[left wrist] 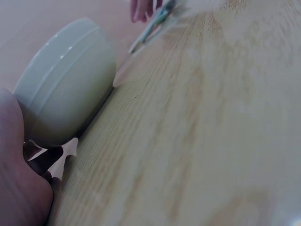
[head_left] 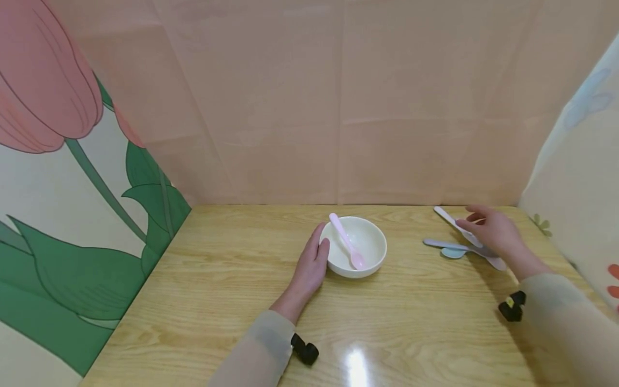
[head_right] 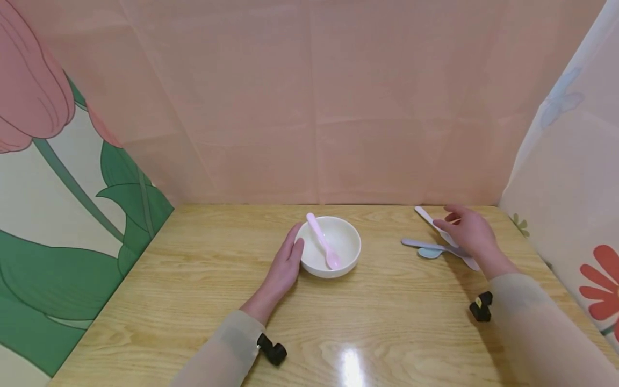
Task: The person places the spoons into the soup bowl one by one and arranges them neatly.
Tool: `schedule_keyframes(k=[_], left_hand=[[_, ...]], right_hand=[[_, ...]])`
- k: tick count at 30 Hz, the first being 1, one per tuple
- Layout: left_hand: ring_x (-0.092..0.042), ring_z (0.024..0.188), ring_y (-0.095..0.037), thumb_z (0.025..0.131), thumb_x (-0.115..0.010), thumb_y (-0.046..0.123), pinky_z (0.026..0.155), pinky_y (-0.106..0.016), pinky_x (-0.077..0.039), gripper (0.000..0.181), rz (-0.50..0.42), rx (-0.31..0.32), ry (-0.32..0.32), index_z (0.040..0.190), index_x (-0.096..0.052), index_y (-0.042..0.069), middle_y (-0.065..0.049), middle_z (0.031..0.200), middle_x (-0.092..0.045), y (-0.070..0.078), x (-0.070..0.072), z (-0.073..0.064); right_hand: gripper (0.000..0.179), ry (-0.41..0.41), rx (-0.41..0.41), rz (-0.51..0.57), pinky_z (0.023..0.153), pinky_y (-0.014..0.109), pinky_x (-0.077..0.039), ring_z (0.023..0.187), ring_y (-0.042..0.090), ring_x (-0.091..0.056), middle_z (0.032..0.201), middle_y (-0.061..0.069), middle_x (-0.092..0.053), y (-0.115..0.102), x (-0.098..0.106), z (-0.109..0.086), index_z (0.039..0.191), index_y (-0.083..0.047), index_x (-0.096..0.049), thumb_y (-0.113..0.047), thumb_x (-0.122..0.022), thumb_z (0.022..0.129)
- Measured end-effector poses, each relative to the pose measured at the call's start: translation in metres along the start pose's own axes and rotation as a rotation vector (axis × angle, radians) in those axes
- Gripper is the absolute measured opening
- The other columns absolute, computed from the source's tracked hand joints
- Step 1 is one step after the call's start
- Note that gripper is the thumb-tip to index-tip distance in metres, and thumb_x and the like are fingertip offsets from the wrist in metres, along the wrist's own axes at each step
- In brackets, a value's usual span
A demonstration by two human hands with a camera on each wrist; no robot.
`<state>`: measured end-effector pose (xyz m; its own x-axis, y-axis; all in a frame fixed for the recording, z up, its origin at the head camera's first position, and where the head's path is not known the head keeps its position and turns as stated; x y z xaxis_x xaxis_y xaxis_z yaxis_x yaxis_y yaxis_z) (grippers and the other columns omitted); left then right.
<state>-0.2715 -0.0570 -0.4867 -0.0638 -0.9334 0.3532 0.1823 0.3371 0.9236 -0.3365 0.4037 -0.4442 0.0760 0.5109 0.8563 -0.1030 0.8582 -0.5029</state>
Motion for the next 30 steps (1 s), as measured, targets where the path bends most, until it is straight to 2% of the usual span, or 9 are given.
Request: schedule_keyframes(k=[11,23,30], left_hand=[[-0.027,0.165,-0.020,0.121,-0.036,0.044,0.135,-0.047,-0.023,0.059,-0.002,0.002,-0.001,0.177,-0.029,0.027,0.002,0.179,-0.032,-0.001,-0.001,-0.001],[-0.028,0.164,-0.018,0.120,-0.037,0.045,0.134,-0.046,-0.024,0.058,-0.008,0.007,0.002,0.176,-0.030,0.030,0.004,0.178,-0.033,-0.003,-0.002,0.000],[-0.028,0.164,-0.018,0.120,-0.037,0.046,0.135,-0.046,-0.024,0.058,-0.005,0.011,0.001,0.176,-0.030,0.031,0.004,0.178,-0.034,-0.004,-0.002,0.001]], right_hand=[[0.075,-0.032,-0.008,-0.008,0.096,0.070,-0.050,0.121,0.055,-0.062,0.133,0.035,-0.067,0.009,-0.012,0.008,0.156,0.014,-0.046,-0.043,-0.067,0.112],[0.070,-0.041,-0.013,-0.020,0.096,0.072,-0.050,0.119,0.057,-0.062,0.129,0.035,-0.068,0.008,-0.016,0.015,0.154,0.013,-0.049,-0.037,-0.069,0.111],[0.068,-0.032,0.001,-0.025,0.091,0.069,-0.050,0.112,0.054,-0.064,0.126,0.035,-0.068,0.010,-0.019,0.019,0.152,0.013,-0.051,-0.031,-0.075,0.107]])
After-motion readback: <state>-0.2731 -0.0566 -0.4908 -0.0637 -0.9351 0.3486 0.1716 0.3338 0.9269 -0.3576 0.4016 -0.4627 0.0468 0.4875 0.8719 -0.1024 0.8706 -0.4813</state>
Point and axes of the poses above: each hand's wrist, its own z-axis towards the middle knuckle, its own x-axis out of the back of the hand, y = z × x, the point moved 4 cm from there along z, towards the middle knuckle
